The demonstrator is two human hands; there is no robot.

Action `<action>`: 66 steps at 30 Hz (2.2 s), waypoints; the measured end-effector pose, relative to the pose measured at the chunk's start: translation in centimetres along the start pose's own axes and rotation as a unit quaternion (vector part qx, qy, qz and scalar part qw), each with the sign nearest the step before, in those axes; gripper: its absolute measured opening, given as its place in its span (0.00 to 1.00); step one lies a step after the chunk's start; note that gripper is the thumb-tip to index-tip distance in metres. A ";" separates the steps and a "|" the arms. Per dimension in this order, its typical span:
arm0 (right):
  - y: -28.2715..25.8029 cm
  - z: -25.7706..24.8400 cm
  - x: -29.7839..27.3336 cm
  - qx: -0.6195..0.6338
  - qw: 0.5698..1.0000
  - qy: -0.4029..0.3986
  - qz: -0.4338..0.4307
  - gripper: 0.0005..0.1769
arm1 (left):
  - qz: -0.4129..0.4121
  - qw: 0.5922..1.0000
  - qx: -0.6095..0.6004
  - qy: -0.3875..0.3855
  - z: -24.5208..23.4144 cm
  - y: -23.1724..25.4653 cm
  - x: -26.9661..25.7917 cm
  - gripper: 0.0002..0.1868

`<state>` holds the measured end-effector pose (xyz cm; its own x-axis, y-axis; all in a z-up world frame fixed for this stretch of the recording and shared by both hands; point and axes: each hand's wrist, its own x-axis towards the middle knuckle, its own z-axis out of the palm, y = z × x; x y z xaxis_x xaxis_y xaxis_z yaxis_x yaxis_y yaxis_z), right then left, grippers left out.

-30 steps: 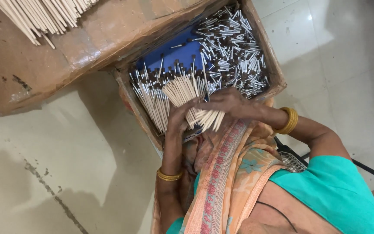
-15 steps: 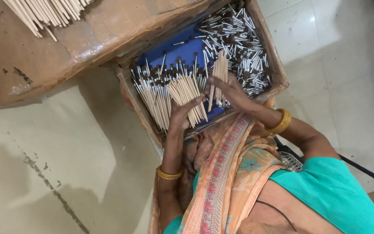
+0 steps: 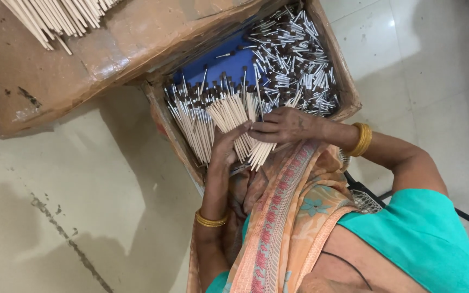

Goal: Sorting and bundling thin wooden sticks before placing them into a box.

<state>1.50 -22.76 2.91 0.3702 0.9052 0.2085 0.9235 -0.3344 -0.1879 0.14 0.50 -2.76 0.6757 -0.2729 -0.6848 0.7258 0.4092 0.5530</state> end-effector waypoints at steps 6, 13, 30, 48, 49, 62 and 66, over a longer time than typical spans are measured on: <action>-0.2 0.8 -0.3 -0.057 0.996 0.065 0.003 0.25 | 0.047 0.998 0.045 -0.015 0.2 0.9 -0.9 0.30; -0.3 2.1 -0.4 -0.059 0.979 0.189 0.050 0.16 | 0.109 0.993 0.019 -0.043 0.5 1.3 -1.3 0.23; -1.3 3.7 -1.0 0.559 0.705 0.249 0.359 0.13 | 0.100 0.991 -0.019 -0.088 -0.3 -0.6 -0.9 0.28; -0.6 -0.4 0.0 -0.039 0.998 0.040 -0.019 0.27 | 0.060 0.997 0.006 -0.048 -0.5 -0.4 -1.3 0.27; -0.7 -0.1 -0.1 -0.043 0.998 0.050 -0.020 0.26 | 0.061 0.998 -0.006 -0.032 -0.4 -0.3 -1.4 0.31; -2.5 3.3 -0.9 0.217 0.900 0.216 0.309 0.15 | 0.026 0.997 -0.073 0.007 -0.6 -0.9 -1.3 0.48; -2.4 4.4 0.4 0.450 0.711 0.214 0.497 0.17 | 0.139 0.988 0.016 -0.072 1.0 -0.3 -1.7 0.40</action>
<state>-0.97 -20.45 -0.82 0.9692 0.1124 -0.2191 -0.1814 -0.2761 -0.9439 -1.10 0.01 -1.30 0.8589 -0.2761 -0.4313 0.5121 0.4584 0.7264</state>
